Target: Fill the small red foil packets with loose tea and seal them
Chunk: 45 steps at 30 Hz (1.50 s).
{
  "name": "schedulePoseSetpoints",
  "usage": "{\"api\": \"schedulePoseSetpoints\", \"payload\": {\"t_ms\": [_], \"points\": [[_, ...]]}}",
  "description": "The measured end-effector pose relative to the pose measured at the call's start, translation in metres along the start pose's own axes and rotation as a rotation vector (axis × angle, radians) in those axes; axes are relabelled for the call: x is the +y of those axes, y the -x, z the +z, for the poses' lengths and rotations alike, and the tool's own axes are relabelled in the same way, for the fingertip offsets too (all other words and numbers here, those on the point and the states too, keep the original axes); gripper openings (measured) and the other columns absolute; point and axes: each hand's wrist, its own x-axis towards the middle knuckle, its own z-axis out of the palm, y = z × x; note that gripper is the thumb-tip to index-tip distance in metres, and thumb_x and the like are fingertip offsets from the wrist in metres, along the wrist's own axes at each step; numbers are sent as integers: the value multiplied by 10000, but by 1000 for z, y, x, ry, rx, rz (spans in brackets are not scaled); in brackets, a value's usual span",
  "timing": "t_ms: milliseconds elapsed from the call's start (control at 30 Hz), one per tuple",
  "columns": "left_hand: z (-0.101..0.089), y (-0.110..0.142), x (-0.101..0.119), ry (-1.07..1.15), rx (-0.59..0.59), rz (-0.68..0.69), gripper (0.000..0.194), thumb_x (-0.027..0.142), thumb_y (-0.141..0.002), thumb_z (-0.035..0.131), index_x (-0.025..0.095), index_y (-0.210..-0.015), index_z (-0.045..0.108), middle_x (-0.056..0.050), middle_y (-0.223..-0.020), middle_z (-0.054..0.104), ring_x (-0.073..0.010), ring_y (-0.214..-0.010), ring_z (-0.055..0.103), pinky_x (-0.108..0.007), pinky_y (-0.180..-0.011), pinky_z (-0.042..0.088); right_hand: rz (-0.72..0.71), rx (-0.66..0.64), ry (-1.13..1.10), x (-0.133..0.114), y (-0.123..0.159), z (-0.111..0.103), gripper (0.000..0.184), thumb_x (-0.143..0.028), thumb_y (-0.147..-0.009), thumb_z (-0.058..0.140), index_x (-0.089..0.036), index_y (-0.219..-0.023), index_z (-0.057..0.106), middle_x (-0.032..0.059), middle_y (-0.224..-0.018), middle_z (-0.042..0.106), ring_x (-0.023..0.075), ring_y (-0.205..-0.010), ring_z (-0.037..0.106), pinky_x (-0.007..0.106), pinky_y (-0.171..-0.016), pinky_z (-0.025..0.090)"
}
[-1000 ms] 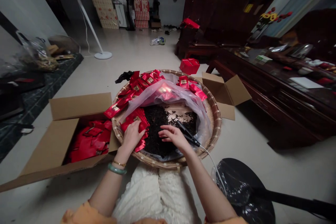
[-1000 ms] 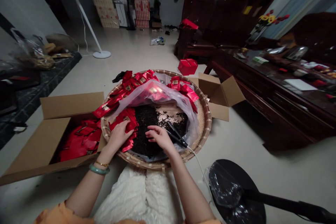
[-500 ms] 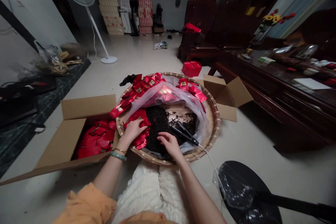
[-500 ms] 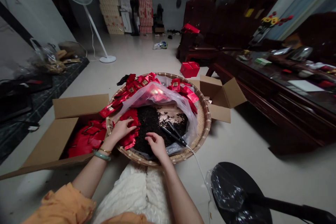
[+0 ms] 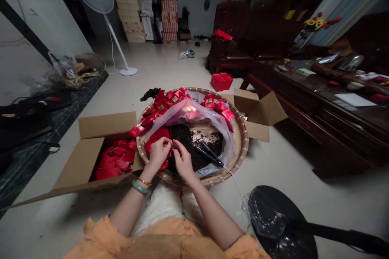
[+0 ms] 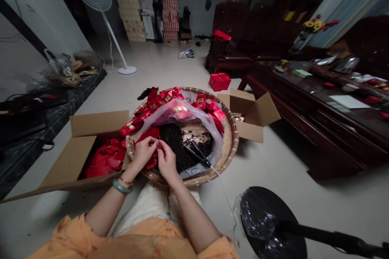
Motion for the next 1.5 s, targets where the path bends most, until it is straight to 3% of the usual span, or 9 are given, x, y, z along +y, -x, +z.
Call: {"api": "schedulePoseSetpoints", "payload": {"t_ms": [267,433,600,800,933,1000,1100,1300,1500], "points": [[1,2,6,63,-32,-30,108,223,-790,483,175,-782,580,-33,-708,664,-148,-621,630,-235,-581,464,-122,-17,340,-9,-7,-1,371,-177,-870,361,-177,-1196,537,108,-1148,612,181,-1047,586,351,-937,475],[0,4,12,6,-87,80,93,186,-788,445,188,-749,529,-15,-647,618,-148,-601,612,-233,-565,444,-181,-89,474,-1,-3,-6,421,-146,-864,343,-163,-1261,481,112,-1273,537,181,-1195,489,375,-1041,388],[-3,2,17,-3,-131,140,105,239,-821,440,189,-753,503,-3,-616,585,-137,-545,578,-230,-530,420,-73,-75,503,4,-6,-16,461,-188,-848,401,-152,-1304,460,131,-1277,538,242,-1183,493,454,-1043,354],[5,11,21,-138,-190,277,122,198,-836,390,192,-754,479,-18,-653,566,-145,-572,559,-250,-549,399,198,-63,188,-9,-28,-28,357,-203,-770,490,-246,-1085,653,47,-1041,683,234,-951,614,412,-911,444],[12,15,21,-216,-213,336,122,177,-835,378,191,-752,467,-21,-655,552,-149,-571,545,-256,-549,386,490,-26,-302,-15,-40,-34,256,-267,-700,577,-158,-890,709,54,-792,708,185,-745,631,350,-767,488],[13,13,22,-227,-208,334,127,177,-838,375,191,-743,459,-14,-637,537,-151,-560,537,-258,-541,377,531,19,-435,-15,-40,-34,243,-276,-681,608,-144,-859,708,48,-746,698,162,-693,617,328,-758,478],[11,7,25,-217,-192,331,148,194,-851,365,196,-724,441,-5,-613,513,-151,-543,522,-260,-532,366,398,12,-348,-14,-36,-32,231,-328,-733,595,-166,-856,703,36,-778,686,171,-736,600,328,-792,463],[7,1,24,-163,-201,349,99,150,-799,378,205,-729,422,-13,-639,526,-158,-576,527,-261,-545,375,3,-244,171,-20,-36,-39,305,-413,-868,463,-191,-874,672,55,-918,636,199,-873,557,333,-848,437],[5,3,27,-123,-228,376,116,113,-783,383,205,-741,440,-25,-687,563,-154,-615,548,-256,-567,401,-66,-327,240,-17,-45,-41,327,-424,-885,436,-197,-1000,641,77,-1032,622,208,-967,543,356,-911,407]]}}
